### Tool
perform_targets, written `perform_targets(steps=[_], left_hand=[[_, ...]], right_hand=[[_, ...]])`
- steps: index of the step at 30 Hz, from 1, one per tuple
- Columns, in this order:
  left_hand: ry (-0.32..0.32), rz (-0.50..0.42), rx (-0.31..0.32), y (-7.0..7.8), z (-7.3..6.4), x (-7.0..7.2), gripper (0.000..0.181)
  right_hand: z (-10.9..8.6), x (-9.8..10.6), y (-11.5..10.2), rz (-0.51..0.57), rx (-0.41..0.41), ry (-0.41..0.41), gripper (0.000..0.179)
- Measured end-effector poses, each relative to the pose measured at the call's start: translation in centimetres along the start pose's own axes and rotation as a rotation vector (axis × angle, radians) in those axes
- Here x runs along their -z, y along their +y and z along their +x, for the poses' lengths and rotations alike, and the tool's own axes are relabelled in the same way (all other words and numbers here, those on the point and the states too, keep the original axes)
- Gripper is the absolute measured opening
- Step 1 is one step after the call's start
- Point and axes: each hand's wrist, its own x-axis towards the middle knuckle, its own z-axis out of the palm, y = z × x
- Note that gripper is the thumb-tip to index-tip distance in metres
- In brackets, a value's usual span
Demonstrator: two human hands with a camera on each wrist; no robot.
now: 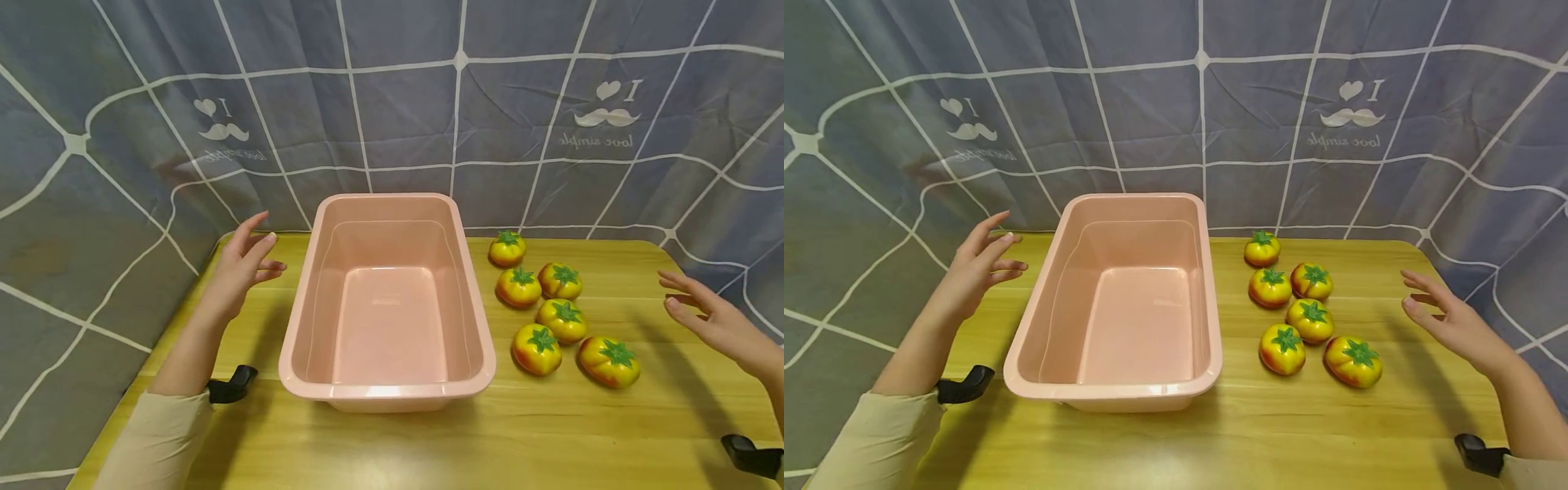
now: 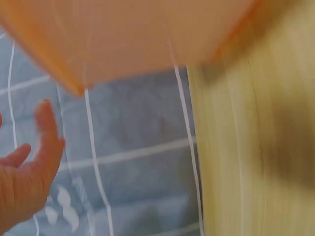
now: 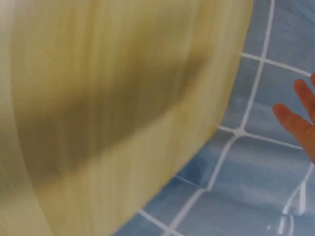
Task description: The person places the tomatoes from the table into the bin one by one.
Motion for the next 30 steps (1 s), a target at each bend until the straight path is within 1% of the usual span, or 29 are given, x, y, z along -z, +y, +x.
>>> perform_targets(steps=[2, 4, 7, 9, 13, 15, 21, 26, 30], left_hand=[[0.016, 0.01, 0.015, 0.1, 0.3, -1.0, 0.06], [0.032, 0.047, 0.018, 0.0, 0.5, -1.8, 0.058], [0.045, 0.103, 0.013, 0.0, 0.8, -2.6, 0.057], [0.05, 0.13, 0.016, -0.1, 1.0, -2.9, 0.055], [0.055, 0.16, 0.039, -0.4, 1.3, -3.6, 0.055], [0.058, 0.17, 0.045, -0.6, 1.4, -3.8, 0.054], [0.088, 0.192, 0.03, -1.0, 1.6, -4.4, 0.052], [0.101, 0.182, 0.012, -1.1, 1.7, -4.8, 0.047], [0.095, 0.183, 0.004, -1.0, 1.8, -5.0, 0.045]], right_hand=[[0.0, -0.7, 0.1, 0.035, 0.017, -0.027, 0.058], [0.0, -1.4, 0.2, 0.077, 0.036, -0.046, 0.058], [0.0, -2.5, 0.2, 0.126, 0.057, -0.074, 0.056], [-0.1, -3.1, 0.1, 0.142, 0.054, -0.099, 0.054], [-0.6, -4.1, -0.1, 0.147, 0.046, -0.149, 0.051], [-0.9, -4.4, -0.2, 0.168, 0.045, -0.174, 0.05], [-1.5, -5.2, -0.1, 0.238, 0.057, -0.218, 0.051], [-2.0, -5.6, 0.0, 0.234, 0.026, -0.265, 0.056], [-2.4, -5.7, 0.2, 0.227, 0.018, -0.272, 0.062]])
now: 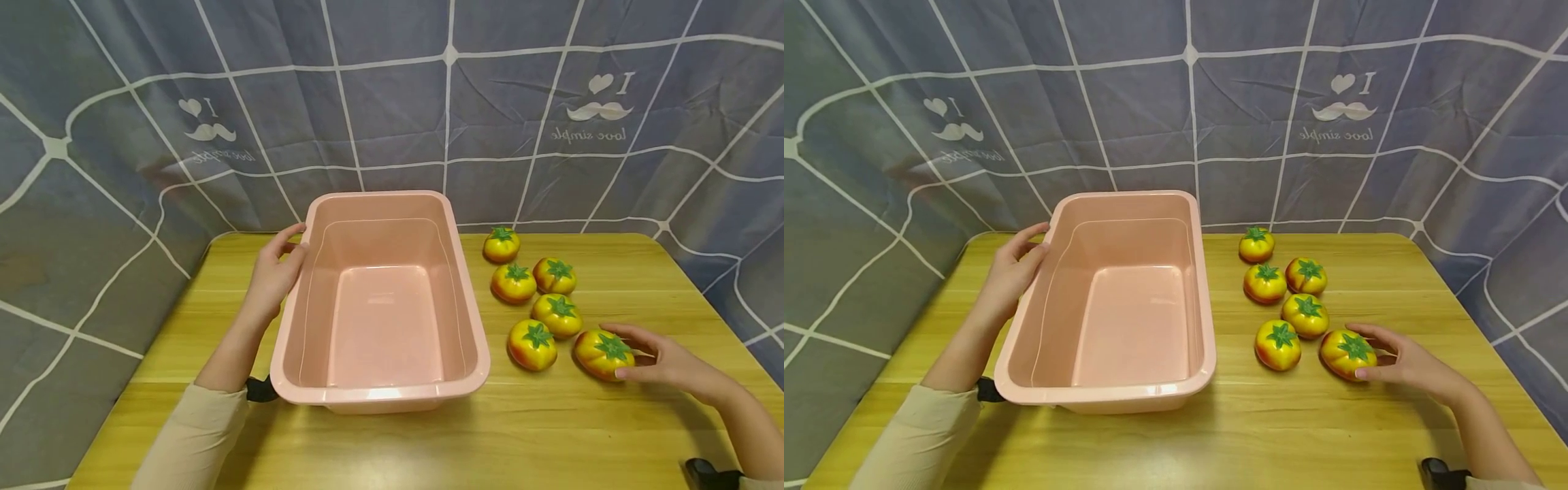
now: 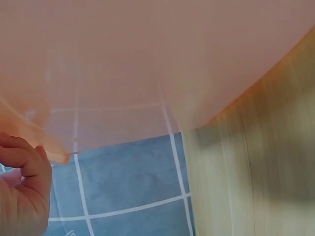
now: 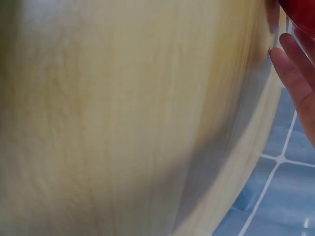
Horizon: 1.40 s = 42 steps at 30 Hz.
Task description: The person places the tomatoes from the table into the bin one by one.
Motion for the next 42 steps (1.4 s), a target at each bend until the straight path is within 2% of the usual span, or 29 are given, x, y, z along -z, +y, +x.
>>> perform_targets(steps=[10, 19, 24, 29, 36, 42], left_hand=[[-0.008, 0.012, -0.034, 0.0, 0.2, -0.1, 0.045], [-0.022, -0.015, -0.025, -0.1, 0.2, -0.3, 0.045], [-0.033, -0.018, -0.023, -0.1, 0.3, -0.2, 0.046], [-0.036, -0.014, -0.019, -0.2, 0.3, -0.2, 0.046], [-0.04, -0.025, -0.017, -0.2, 0.2, -0.1, 0.047], [-0.049, -0.016, -0.014, -0.3, 0.1, 0.1, 0.047]], right_hand=[[-0.1, -0.2, -0.1, 0.002, 0.025, 0.004, 0.067], [-0.1, 0.0, -0.4, -0.028, -0.02, 0.0, 0.066], [0.1, 0.6, -0.9, -0.06, -0.03, -0.011, 0.066], [0.5, 1.2, -1.4, -0.086, 0.011, 0.001, 0.065], [1.2, 2.3, -2.2, -0.082, -0.029, -0.036, 0.067], [2.0, 3.1, -3.3, -0.068, 0.014, -0.025, 0.068]])
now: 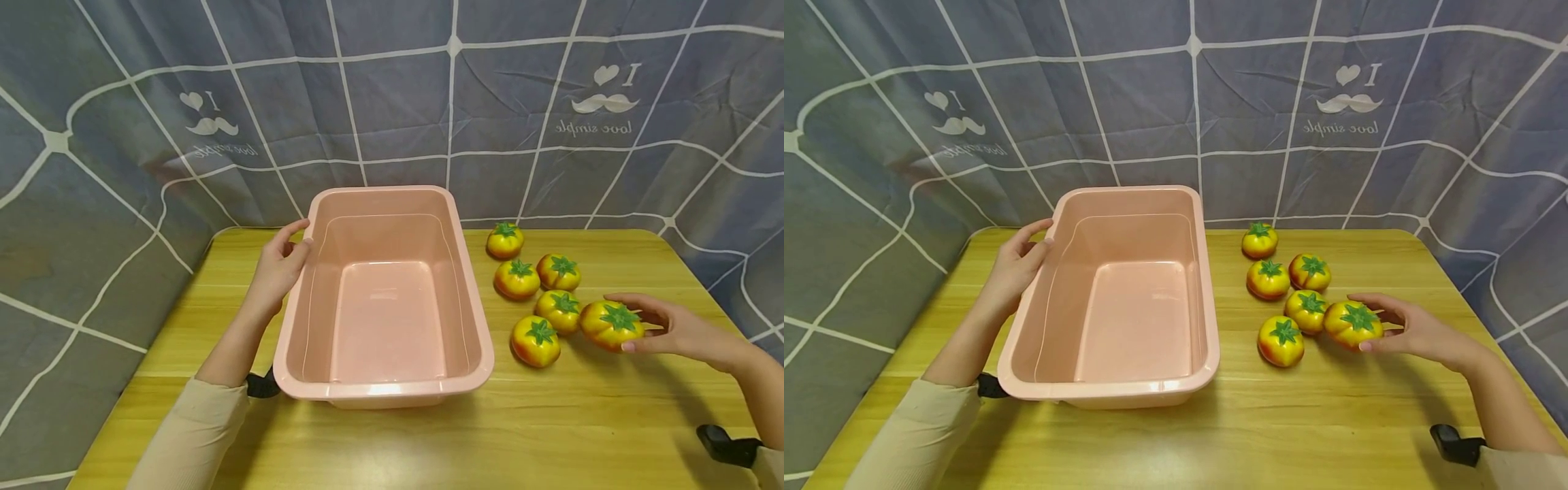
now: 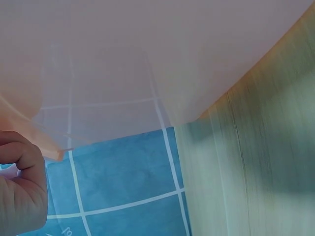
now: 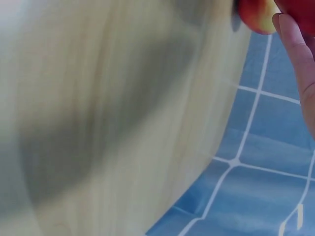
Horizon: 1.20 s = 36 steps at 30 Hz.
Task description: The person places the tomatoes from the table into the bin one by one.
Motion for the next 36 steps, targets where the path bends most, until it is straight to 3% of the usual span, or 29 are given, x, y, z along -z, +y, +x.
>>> perform_targets(steps=[12, 21, 36], left_hand=[[-0.015, -0.02, 0.015, 0.0, 0.0, 0.0, 0.048], [-0.009, -0.036, 0.014, -0.1, -0.1, 0.0, 0.048], [0.013, -0.099, 0.026, -0.1, -0.1, -0.1, 0.047]], right_hand=[[2.4, 1.9, -3.7, 0.056, 0.051, -0.052, 0.068], [5.6, 2.9, -7.1, 0.061, 0.116, -0.08, 0.067], [11.3, 4.0, -12.1, 0.026, 0.092, -0.156, 0.063]])
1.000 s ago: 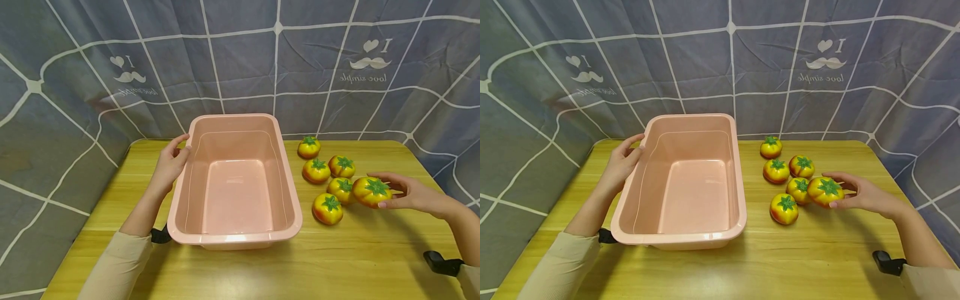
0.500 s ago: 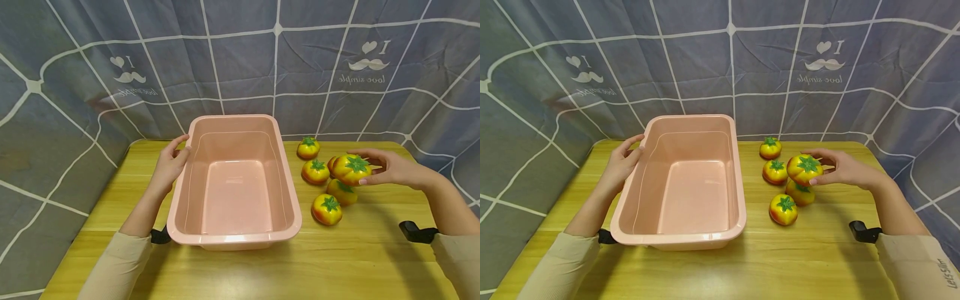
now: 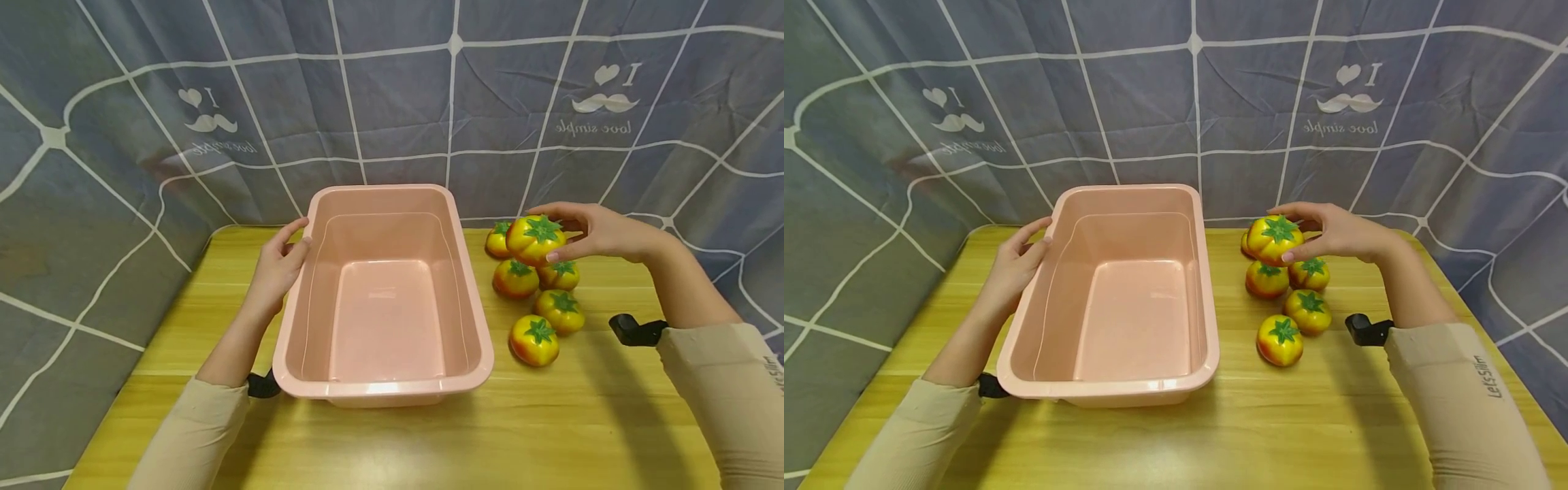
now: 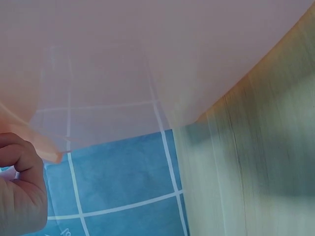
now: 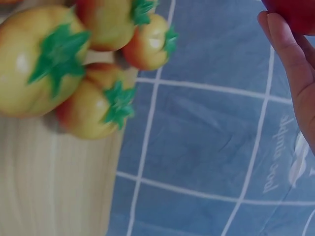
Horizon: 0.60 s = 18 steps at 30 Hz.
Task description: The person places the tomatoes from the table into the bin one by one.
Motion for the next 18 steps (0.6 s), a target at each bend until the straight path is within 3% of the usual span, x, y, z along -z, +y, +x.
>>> perform_targets(steps=[10, 18], left_hand=[[-0.007, -0.024, 0.01, 0.0, -0.1, -0.2, 0.047], [-0.009, -0.021, 0.001, 0.0, -0.1, -0.1, 0.048]], right_hand=[[3.4, 0.9, -3.6, -0.053, 0.007, -0.009, 0.065], [6.0, 0.9, -5.7, -0.017, 0.055, -0.026, 0.063]])
